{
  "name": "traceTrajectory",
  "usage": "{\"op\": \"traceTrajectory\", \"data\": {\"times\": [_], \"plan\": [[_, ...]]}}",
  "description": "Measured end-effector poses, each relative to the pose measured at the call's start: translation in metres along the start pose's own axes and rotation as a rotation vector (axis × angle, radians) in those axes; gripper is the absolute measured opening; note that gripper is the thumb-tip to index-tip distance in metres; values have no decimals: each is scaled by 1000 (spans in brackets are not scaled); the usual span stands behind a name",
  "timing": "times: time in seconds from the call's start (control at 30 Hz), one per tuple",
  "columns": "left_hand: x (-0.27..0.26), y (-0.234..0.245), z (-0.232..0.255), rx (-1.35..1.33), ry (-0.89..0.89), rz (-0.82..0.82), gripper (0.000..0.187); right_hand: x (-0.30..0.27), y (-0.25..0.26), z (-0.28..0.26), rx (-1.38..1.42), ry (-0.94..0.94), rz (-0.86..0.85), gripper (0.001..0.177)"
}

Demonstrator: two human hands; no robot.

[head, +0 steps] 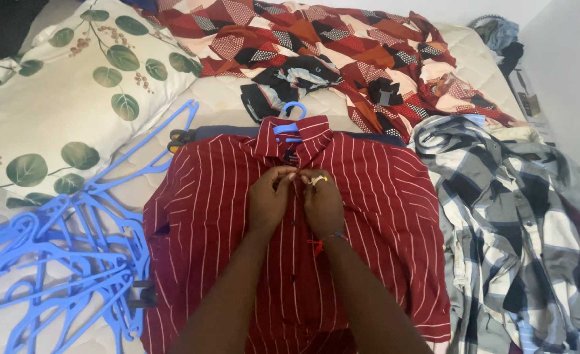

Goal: The person selects a blue hanger, places a red striped shirt on it, buttons the shirt, and hangs it in a wardrobe. The person then picks up a checkered shirt from the bed.

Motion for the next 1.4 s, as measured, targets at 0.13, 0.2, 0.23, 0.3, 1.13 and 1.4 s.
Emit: {"op": "traceTrajectory", "data": {"times": [0.13,0.2,0.23,0.3,1.13,1.4], "plan": [[-2,2,0,1,-17,2,18,0,-7,19,-2,-121,-16,16],[-4,3,13,68,-120,39,19,-1,-8,29,14,-204,-33,16],[-3,3,21,100,-176,60,20,1,-6,24,-11,-133,-7,16],[-11,0,45,330,-339,72,18,2,-3,12,-59,9,41,16],[-77,11,35,389,-60,-206,15,7,-14,29,-85,-58,-50,24],[-86,20,56,354,-261,-113,14,4,1,-6,-102,45,-229,23]]}}
Point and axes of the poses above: each hand's wrist, its own x-axis towards the middle knuckle, its own y-axis out of the back of the hand, z = x × y, the point moved 8 cm from there along x, towards the middle knuckle, and after that the axes turned 3 degrees about -y, right-handed, at the moved point
